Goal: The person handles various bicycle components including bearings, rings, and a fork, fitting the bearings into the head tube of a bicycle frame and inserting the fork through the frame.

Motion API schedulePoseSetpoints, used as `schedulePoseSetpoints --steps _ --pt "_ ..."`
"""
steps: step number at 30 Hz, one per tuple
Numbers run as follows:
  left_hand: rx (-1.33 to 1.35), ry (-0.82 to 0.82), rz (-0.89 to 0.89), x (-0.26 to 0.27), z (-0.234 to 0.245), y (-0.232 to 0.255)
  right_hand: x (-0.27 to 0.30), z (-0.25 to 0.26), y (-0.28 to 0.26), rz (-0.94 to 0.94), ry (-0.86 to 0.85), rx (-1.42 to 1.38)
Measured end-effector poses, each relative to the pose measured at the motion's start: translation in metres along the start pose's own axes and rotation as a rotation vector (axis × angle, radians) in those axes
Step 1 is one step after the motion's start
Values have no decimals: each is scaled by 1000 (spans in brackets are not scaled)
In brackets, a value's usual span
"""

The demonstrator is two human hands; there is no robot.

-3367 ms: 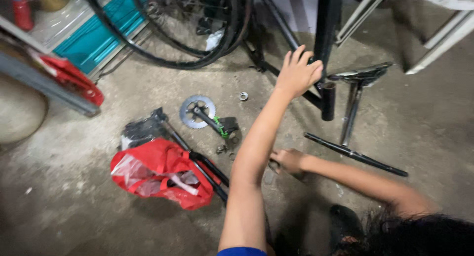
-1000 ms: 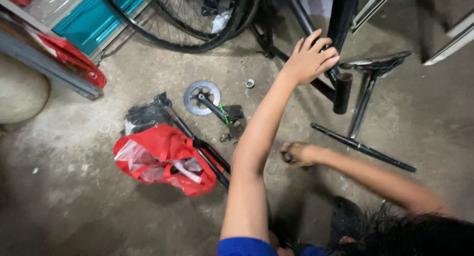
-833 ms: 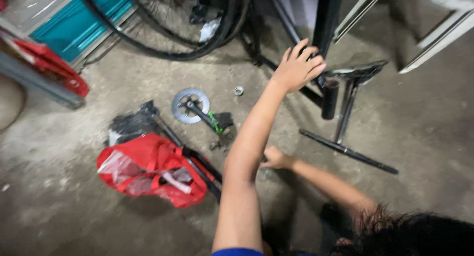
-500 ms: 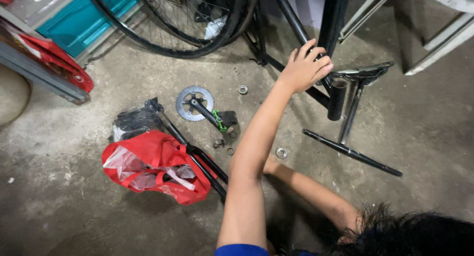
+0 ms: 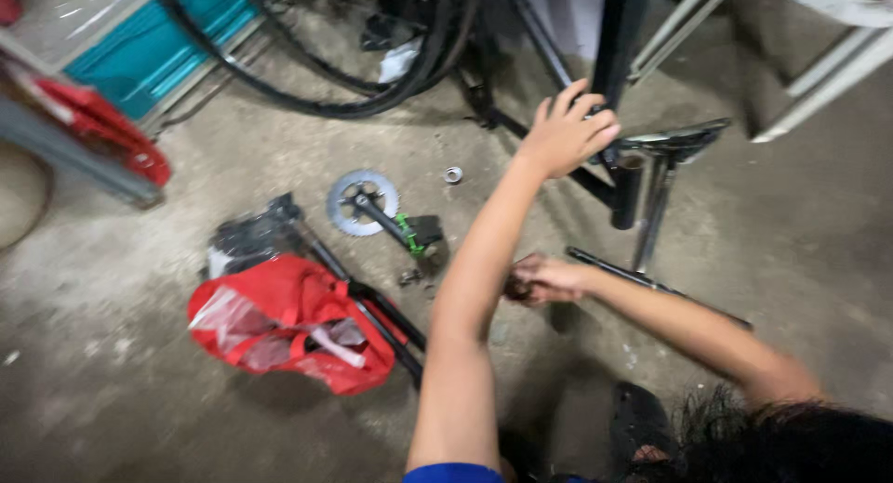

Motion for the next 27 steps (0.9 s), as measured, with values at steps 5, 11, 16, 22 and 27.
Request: schedulePoseSetpoints --steps 5,11,16,22,27 --pt "-10 43 -50 2 -3 -4 92 -33 -100 59 21 334" --pt "43 9 -15 5 -2 -5 160 -80 -199 266 286 966" --pt "47 24 -28 5 -3 -3 166 -93 -257 551 726 1502" --pt "-2 -55 6 2 1 1 149 -76 -282 376 715 1634" --pt "17 -65 10 1 2 1 144 -80 -284 263 662 1592"
Point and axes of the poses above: each hand's wrist, its own x-axis away from the middle knuckle, its own z-axis out of the back of the hand, y = z × x, the point moved 1 cm from there along -x, towards the middle knuckle, and after that the axes turned 4 degrees about z, right-handed, at the moved point
